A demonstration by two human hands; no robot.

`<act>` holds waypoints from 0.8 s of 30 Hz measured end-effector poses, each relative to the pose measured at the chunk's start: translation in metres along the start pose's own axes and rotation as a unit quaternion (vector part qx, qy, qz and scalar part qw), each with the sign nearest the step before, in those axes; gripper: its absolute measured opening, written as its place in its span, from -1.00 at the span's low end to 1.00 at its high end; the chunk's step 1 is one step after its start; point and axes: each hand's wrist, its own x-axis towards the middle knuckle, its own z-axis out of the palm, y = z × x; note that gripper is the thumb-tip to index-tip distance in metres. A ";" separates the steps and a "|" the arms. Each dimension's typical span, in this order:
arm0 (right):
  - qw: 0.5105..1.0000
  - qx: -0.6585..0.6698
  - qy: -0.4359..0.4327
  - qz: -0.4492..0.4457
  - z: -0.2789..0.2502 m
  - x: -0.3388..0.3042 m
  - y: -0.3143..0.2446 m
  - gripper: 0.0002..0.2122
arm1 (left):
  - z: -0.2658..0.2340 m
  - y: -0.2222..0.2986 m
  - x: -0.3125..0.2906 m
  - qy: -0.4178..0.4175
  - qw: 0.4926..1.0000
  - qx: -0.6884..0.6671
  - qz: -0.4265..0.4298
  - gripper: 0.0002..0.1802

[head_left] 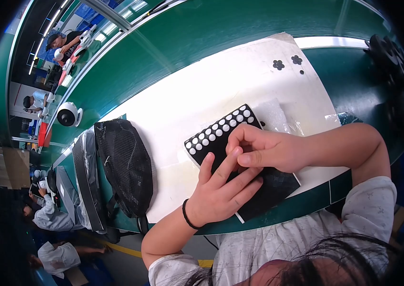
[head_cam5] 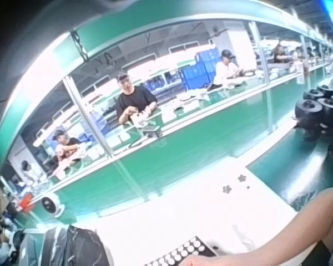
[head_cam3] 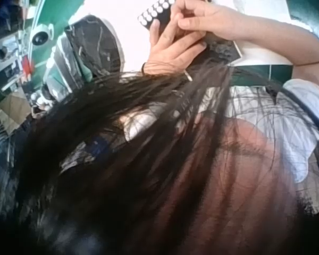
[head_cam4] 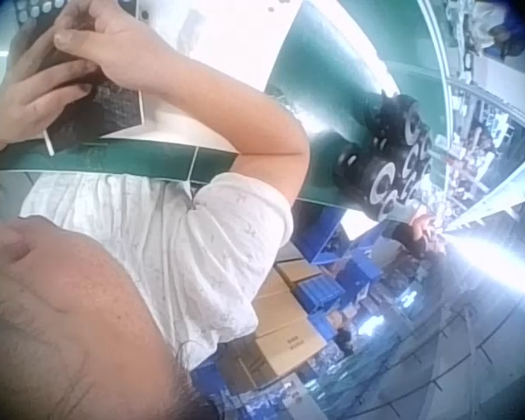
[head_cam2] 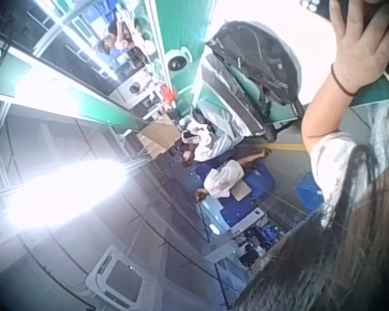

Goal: Assembling camera housing by picking up small components and placing them into a plastic fixture on an assembly line.

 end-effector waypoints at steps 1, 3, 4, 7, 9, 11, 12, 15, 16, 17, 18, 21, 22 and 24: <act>1.000 -0.003 -0.003 0.002 0.000 0.000 -0.001 -0.80 | 0.000 0.000 0.000 0.000 1.000 0.006 0.001 -0.77; 1.000 -0.005 -0.005 0.005 -0.001 0.000 -0.001 -0.80 | 0.001 0.000 0.000 -0.002 1.000 0.009 0.001 -0.77; 1.000 -0.007 -0.004 0.005 -0.001 0.000 -0.001 -0.80 | 0.001 0.000 -0.001 -0.003 1.000 0.011 0.001 -0.77; 1.000 -0.008 -0.002 0.005 -0.001 0.000 -0.001 -0.81 | 0.001 0.000 0.000 -0.008 1.000 0.013 -0.001 -0.77; 1.000 -0.008 -0.003 0.005 -0.001 0.001 0.000 -0.81 | 0.001 0.001 0.000 -0.006 1.000 0.015 -0.001 -0.77; 1.000 -0.015 0.000 0.001 -0.002 0.000 0.000 -0.82 | 0.001 0.001 0.000 -0.005 1.000 0.016 -0.002 -0.77; 1.000 -0.015 0.000 0.000 -0.002 0.000 0.000 -0.82 | 0.000 0.001 0.000 -0.008 1.000 0.017 -0.001 -0.77; 1.000 -0.013 -0.003 -0.001 -0.001 0.001 -0.001 -0.82 | 0.001 0.001 0.000 -0.008 1.000 0.018 -0.001 -0.77; 1.000 -0.019 -0.001 0.000 -0.001 0.000 0.000 -0.82 | 0.001 0.001 0.000 -0.005 1.000 0.019 -0.002 -0.77; 1.000 -0.026 0.002 0.001 -0.001 0.000 0.000 -0.82 | 0.001 0.001 0.000 -0.006 1.000 0.018 -0.002 -0.77; 1.000 -0.026 0.002 0.001 -0.001 0.001 -0.001 -0.82 | 0.000 0.001 0.000 -0.007 1.000 0.017 -0.003 -0.77; 1.000 -0.015 0.002 0.007 -0.001 0.001 -0.001 -0.82 | 0.001 0.001 0.000 -0.007 1.000 0.018 -0.002 -0.77; 1.000 -0.023 -0.002 0.001 -0.002 0.001 0.000 -0.82 | 0.001 0.001 0.000 -0.005 1.000 0.020 0.000 -0.77; 1.000 -0.030 -0.006 -0.005 -0.002 0.001 0.000 -0.82 | 0.001 0.001 0.001 -0.006 1.000 0.018 -0.002 -0.78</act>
